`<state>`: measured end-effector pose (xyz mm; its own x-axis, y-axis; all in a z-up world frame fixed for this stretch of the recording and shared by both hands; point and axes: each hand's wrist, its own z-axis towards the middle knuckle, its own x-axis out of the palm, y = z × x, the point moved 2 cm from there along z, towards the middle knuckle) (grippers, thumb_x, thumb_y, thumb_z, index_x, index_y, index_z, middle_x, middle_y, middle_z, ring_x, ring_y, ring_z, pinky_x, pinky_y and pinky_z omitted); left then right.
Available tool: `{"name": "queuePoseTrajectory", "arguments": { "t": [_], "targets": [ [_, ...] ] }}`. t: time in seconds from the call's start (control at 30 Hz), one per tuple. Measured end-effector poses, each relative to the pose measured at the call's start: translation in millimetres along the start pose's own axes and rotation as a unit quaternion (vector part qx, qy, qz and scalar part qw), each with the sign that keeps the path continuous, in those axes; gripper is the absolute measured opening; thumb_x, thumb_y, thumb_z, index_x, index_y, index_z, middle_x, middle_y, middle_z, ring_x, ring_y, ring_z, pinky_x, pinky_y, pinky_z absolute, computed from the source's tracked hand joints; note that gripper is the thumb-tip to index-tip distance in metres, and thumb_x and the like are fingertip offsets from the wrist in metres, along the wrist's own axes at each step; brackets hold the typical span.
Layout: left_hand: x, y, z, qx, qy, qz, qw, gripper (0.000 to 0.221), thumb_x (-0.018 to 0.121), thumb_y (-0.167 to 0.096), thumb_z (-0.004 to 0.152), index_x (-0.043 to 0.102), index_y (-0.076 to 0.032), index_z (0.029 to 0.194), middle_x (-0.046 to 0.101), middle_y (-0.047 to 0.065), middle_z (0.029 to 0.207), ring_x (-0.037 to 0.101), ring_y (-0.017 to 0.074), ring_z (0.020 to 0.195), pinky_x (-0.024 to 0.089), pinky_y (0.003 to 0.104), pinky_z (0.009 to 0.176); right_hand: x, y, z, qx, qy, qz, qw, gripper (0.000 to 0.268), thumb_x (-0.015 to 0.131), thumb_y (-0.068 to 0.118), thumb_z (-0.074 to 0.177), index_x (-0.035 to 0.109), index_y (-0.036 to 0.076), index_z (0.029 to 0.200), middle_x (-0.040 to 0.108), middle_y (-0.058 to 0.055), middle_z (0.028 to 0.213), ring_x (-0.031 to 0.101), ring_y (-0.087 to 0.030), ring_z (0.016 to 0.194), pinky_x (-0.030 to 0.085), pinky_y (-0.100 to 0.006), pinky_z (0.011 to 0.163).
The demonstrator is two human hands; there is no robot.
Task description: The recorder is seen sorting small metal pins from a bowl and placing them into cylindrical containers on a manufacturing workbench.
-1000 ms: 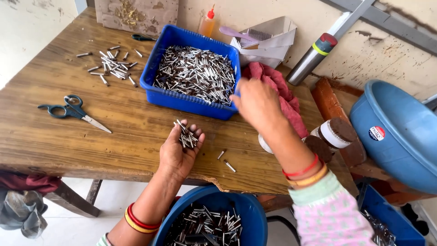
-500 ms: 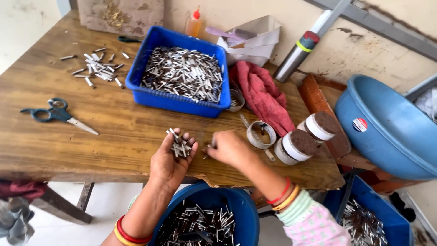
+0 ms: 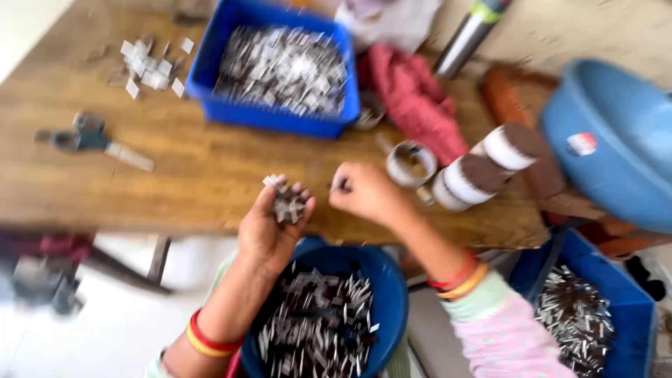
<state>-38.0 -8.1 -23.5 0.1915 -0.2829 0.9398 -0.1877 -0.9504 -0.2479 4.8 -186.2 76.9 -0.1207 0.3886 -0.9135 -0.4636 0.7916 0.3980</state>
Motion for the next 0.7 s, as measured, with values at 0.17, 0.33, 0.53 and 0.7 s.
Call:
{"name": "queuePoseTrajectory", "arguments": {
  "t": [0.17,0.33,0.53,0.7],
  "targets": [
    [1.4,18.7,-66.4,-0.006,-0.009,0.023,1.0,0.028,0.048,-0.029,0.106,0.06,-0.008,0.121,0.068,0.014,0.109,0.068,0.0256,0.101,0.059,0.044,0.093,3.5,60.8,-52.0,0.061,0.077,0.263,0.96,0.013,0.074,0.015,0.09,0.071,0.004,0.096,0.073,-0.003,0.079,0.066,-0.01,0.069,0.056,-0.029,0.062],
    [-38.6,58.7,-111.0,-0.124,0.023,-0.003,0.992,0.029,0.047,-0.03,0.11,0.061,-0.008,0.122,0.068,0.007,0.112,0.068,0.0188,0.101,0.059,0.035,0.088,37.5,89.3,-103.6,-0.131,-0.043,0.036,0.99,0.072,0.087,0.036,0.071,0.058,0.008,0.131,0.068,-0.016,0.113,0.068,-0.029,0.102,0.055,-0.037,0.086],
    [-108.8,84.7,-133.2,-0.303,0.003,0.102,0.947,0.03,0.058,-0.022,0.102,0.06,-0.011,0.13,0.069,0.004,0.115,0.068,0.0146,0.104,0.059,0.032,0.086,137.1,36.5,-168.0,-0.119,0.019,0.186,0.975,0.11,0.094,0.036,0.069,0.033,0.007,0.157,0.069,-0.013,0.128,0.062,-0.034,0.125,0.048,-0.043,0.109],
    [-113.9,98.7,-134.1,-0.284,-0.002,0.163,0.945,0.054,0.067,-0.005,0.092,0.048,-0.011,0.142,0.066,0.003,0.118,0.067,0.0166,0.107,0.059,0.033,0.087,146.6,33.9,-188.6,-0.093,-0.012,0.185,0.978,0.087,0.091,0.024,0.073,0.049,0.008,0.148,0.071,-0.01,0.127,0.066,-0.031,0.123,0.051,-0.042,0.106]
  ]
}}
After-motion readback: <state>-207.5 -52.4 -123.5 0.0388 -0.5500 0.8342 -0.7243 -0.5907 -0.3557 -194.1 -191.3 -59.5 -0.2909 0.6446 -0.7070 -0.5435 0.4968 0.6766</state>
